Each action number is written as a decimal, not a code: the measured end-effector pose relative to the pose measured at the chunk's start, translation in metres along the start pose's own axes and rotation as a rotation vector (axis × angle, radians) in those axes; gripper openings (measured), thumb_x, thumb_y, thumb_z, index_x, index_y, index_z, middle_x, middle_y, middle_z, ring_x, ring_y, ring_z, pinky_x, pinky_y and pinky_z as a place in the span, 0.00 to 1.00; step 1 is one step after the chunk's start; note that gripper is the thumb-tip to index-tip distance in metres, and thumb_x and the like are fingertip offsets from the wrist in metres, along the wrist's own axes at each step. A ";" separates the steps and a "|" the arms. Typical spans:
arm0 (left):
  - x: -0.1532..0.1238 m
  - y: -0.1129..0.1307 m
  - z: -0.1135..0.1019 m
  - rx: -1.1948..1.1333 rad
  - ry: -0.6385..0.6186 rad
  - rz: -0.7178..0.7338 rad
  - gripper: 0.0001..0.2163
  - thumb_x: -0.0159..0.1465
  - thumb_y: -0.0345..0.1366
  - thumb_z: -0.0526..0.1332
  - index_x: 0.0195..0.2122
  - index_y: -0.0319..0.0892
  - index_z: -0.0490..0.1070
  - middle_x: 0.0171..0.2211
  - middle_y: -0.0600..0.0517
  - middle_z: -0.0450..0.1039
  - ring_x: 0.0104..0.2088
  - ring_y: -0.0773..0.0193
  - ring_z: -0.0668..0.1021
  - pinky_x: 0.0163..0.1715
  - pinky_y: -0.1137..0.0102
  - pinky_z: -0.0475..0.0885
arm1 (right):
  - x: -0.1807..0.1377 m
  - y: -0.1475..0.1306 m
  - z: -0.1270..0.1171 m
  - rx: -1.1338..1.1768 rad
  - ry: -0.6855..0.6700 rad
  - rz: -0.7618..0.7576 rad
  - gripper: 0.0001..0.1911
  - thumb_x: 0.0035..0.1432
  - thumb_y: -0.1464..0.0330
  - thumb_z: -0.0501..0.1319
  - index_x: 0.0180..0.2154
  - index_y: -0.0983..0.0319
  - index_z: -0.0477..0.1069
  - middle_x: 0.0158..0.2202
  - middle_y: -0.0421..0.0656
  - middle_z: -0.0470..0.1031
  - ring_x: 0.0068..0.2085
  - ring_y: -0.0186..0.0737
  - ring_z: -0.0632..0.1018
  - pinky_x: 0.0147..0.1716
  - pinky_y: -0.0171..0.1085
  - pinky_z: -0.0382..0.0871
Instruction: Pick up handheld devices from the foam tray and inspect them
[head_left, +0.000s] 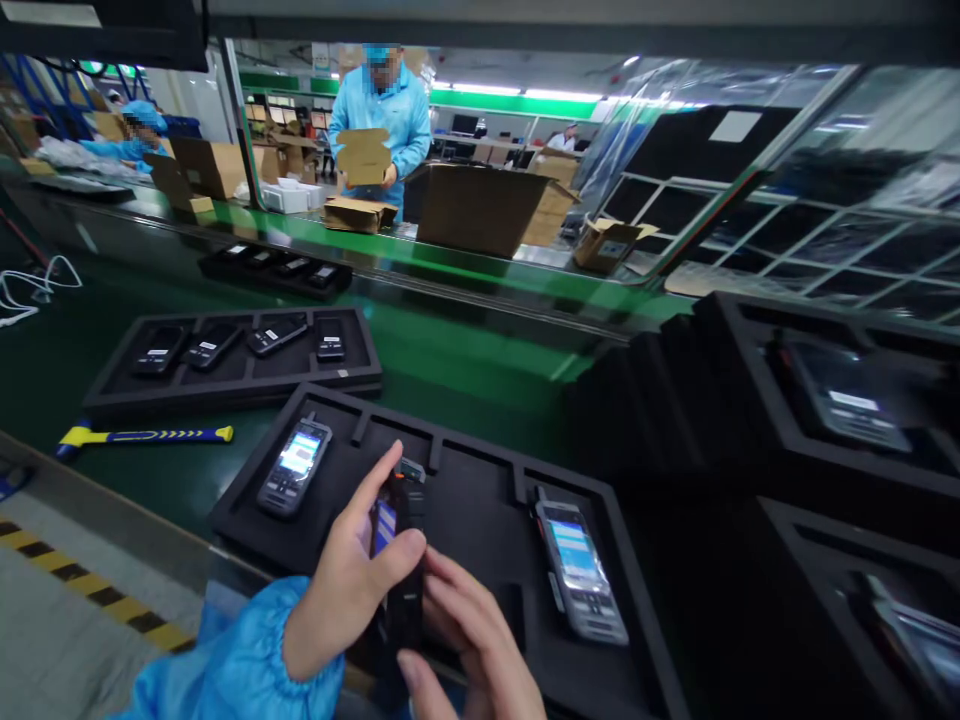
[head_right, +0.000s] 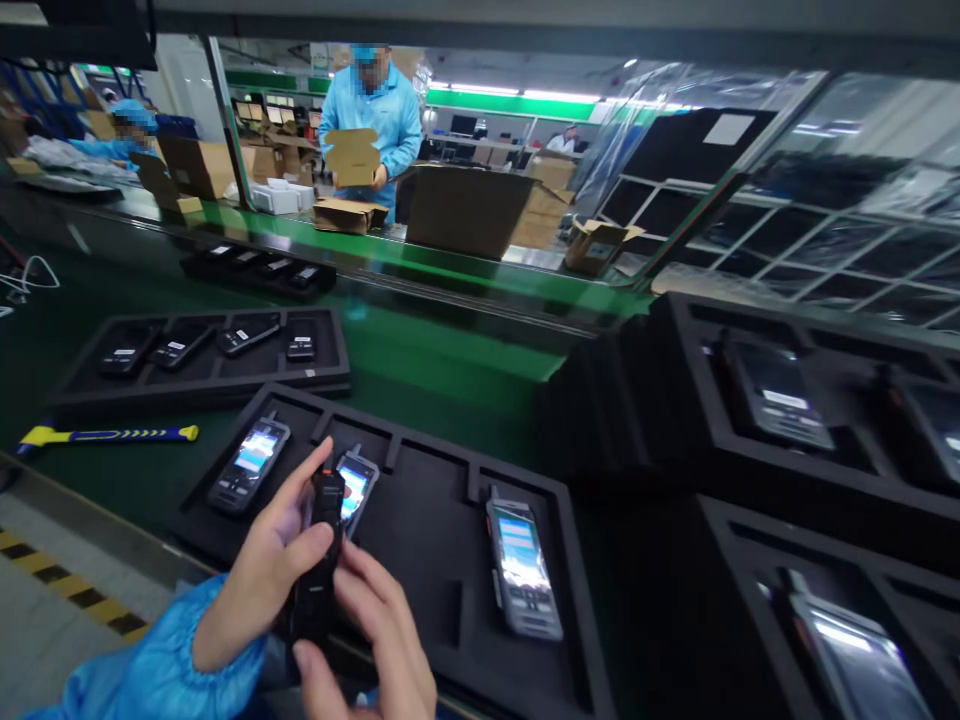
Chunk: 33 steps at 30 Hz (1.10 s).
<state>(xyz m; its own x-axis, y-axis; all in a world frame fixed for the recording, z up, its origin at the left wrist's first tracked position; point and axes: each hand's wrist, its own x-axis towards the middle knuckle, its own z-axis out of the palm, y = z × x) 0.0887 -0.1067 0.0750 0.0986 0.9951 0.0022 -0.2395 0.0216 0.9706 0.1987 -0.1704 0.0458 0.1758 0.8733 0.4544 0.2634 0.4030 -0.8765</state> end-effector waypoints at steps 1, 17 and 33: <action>-0.002 0.003 -0.002 -0.048 0.026 -0.026 0.33 0.60 0.43 0.63 0.65 0.51 0.52 0.59 0.51 0.64 0.56 0.57 0.70 0.55 0.68 0.66 | 0.004 -0.001 -0.001 -0.004 -0.011 -0.061 0.11 0.59 0.64 0.62 0.45 0.54 0.72 0.45 0.42 0.73 0.45 0.37 0.76 0.42 0.32 0.72; -0.011 0.014 -0.011 -0.149 0.058 -0.133 0.36 0.59 0.45 0.64 0.65 0.46 0.50 0.37 0.50 0.73 0.26 0.70 0.74 0.27 0.76 0.72 | 0.026 -0.009 -0.013 -0.134 -0.271 -0.281 0.13 0.62 0.72 0.57 0.44 0.50 0.75 0.37 0.42 0.72 0.40 0.38 0.76 0.41 0.35 0.73; -0.014 0.011 -0.016 -0.208 0.148 -0.088 0.35 0.60 0.49 0.63 0.65 0.49 0.51 0.46 0.49 0.72 0.46 0.59 0.76 0.48 0.67 0.73 | 0.015 -0.006 0.000 -0.020 -0.144 -0.083 0.16 0.62 0.67 0.57 0.51 0.48 0.72 0.43 0.43 0.72 0.41 0.40 0.76 0.41 0.37 0.72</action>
<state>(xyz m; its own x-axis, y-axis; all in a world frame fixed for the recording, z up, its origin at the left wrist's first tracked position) 0.0688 -0.1191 0.0820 -0.0104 0.9915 -0.1300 -0.4310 0.1128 0.8953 0.1996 -0.1593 0.0575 0.0155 0.8680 0.4963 0.2908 0.4710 -0.8328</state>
